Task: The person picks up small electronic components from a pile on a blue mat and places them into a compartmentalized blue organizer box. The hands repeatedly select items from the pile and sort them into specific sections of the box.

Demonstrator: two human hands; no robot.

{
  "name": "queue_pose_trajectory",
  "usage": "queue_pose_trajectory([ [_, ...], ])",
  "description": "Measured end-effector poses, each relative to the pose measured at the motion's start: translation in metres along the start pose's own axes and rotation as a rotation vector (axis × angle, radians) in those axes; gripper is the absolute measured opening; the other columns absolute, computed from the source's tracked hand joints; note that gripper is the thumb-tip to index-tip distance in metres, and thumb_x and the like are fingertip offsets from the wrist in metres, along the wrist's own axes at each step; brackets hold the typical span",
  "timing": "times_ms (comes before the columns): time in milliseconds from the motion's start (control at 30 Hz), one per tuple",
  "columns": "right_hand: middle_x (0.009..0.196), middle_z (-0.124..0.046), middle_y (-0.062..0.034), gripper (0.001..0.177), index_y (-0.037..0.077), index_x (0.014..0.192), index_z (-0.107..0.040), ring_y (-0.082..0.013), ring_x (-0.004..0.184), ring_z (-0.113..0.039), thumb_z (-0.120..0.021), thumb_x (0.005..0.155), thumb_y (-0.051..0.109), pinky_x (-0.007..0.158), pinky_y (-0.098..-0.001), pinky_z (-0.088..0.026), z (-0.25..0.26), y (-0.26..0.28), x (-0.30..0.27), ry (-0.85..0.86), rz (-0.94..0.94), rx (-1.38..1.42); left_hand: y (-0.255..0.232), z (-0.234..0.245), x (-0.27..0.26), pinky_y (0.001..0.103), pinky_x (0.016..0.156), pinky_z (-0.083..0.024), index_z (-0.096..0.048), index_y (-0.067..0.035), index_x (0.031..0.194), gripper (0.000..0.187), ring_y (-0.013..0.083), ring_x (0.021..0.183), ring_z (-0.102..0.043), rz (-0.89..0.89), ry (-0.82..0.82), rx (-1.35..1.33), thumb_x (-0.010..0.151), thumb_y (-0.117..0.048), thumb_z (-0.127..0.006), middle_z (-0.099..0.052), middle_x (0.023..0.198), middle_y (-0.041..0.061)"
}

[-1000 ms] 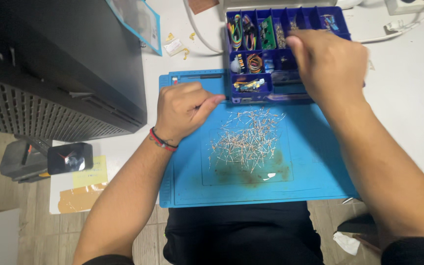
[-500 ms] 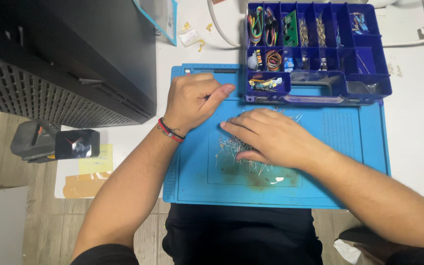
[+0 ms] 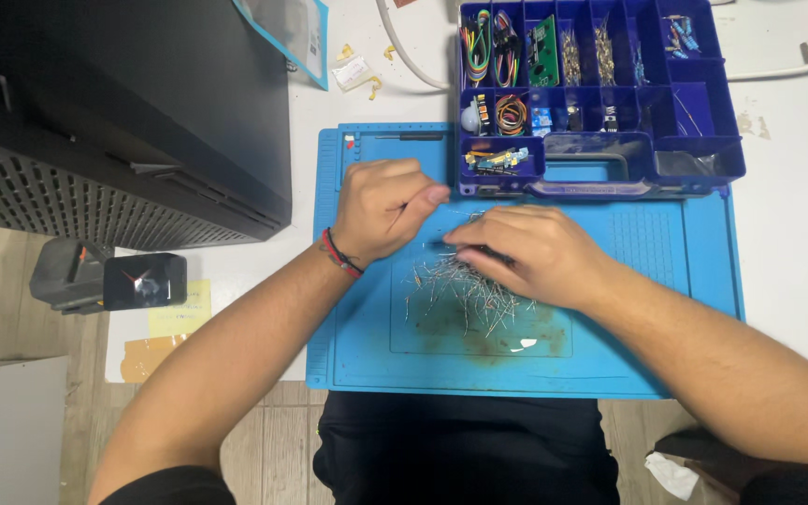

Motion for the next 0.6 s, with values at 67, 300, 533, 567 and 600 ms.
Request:
queue_pose_trajectory([
  [67, 0.090, -0.079, -0.0028, 0.015, 0.011, 0.110, -0.077, -0.0247, 0.078, -0.075, -0.072, 0.096, 0.011, 0.071, -0.0373, -0.061, 0.001, -0.003, -0.002, -0.036, -0.016, 0.012, -0.005, 0.004, -0.002, 0.030, 0.046, -0.045, -0.068, -0.015, 0.074, 0.042, 0.0211, 0.046, -0.050, -0.017, 0.020, -0.025, 0.108, -0.033, -0.051, -0.043, 0.052, -0.001],
  [300, 0.087, -0.079, -0.0079, 0.015, 0.007, 0.108, -0.076, -0.0323, 0.074, -0.075, -0.072, 0.094, 0.005, 0.066, -0.0419, -0.061, 0.005, -0.007, -0.007, -0.171, -0.057, 0.077, -0.018, 0.009, 0.000, 0.038, 0.058, -0.053, -0.074, -0.010, 0.108, 0.064, 0.0259, 0.064, -0.062, 0.020, 0.237, -0.089, 0.089, -0.071, -0.062, -0.058, 0.072, 0.004],
  [533, 0.087, -0.079, -0.0088, 0.012, 0.007, 0.105, -0.077, -0.0328, 0.074, -0.074, -0.074, 0.093, 0.005, 0.066, -0.0429, -0.060, 0.005, -0.007, -0.002, -0.248, -0.064, 0.167, -0.041, 0.001, 0.000, 0.044, 0.068, -0.054, -0.066, -0.010, 0.117, 0.044, 0.0298, 0.081, -0.066, 0.162, 0.272, -0.177, 0.083, -0.028, -0.087, -0.070, 0.095, 0.007],
  [567, 0.087, -0.079, -0.0087, 0.013, 0.006, 0.103, -0.077, -0.0324, 0.073, -0.074, -0.076, 0.091, 0.004, 0.067, -0.0425, -0.060, 0.003, -0.008, -0.003, -0.268, -0.059, 0.189, -0.043, -0.002, -0.005, 0.042, 0.069, -0.054, -0.065, -0.010, 0.117, 0.038, 0.0294, 0.081, -0.067, 0.214, 0.254, -0.239, 0.086, -0.021, -0.084, -0.072, 0.095, 0.007],
  [600, 0.087, -0.079, -0.0086, 0.013, 0.005, 0.102, -0.077, -0.0319, 0.073, -0.074, -0.077, 0.090, 0.003, 0.067, -0.0422, -0.060, 0.002, -0.009, -0.004, -0.292, -0.055, 0.207, -0.044, -0.005, -0.008, 0.040, 0.069, -0.053, -0.064, -0.011, 0.118, 0.034, 0.0289, 0.082, -0.068, 0.261, 0.239, -0.302, 0.088, -0.014, -0.081, -0.073, 0.094, 0.007],
])
Point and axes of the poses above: each hand's wrist, its own x-axis towards the middle knuckle, its own z-axis out of the back of the hand, y = z × x, the point moved 1 cm from there along x, towards the middle knuckle
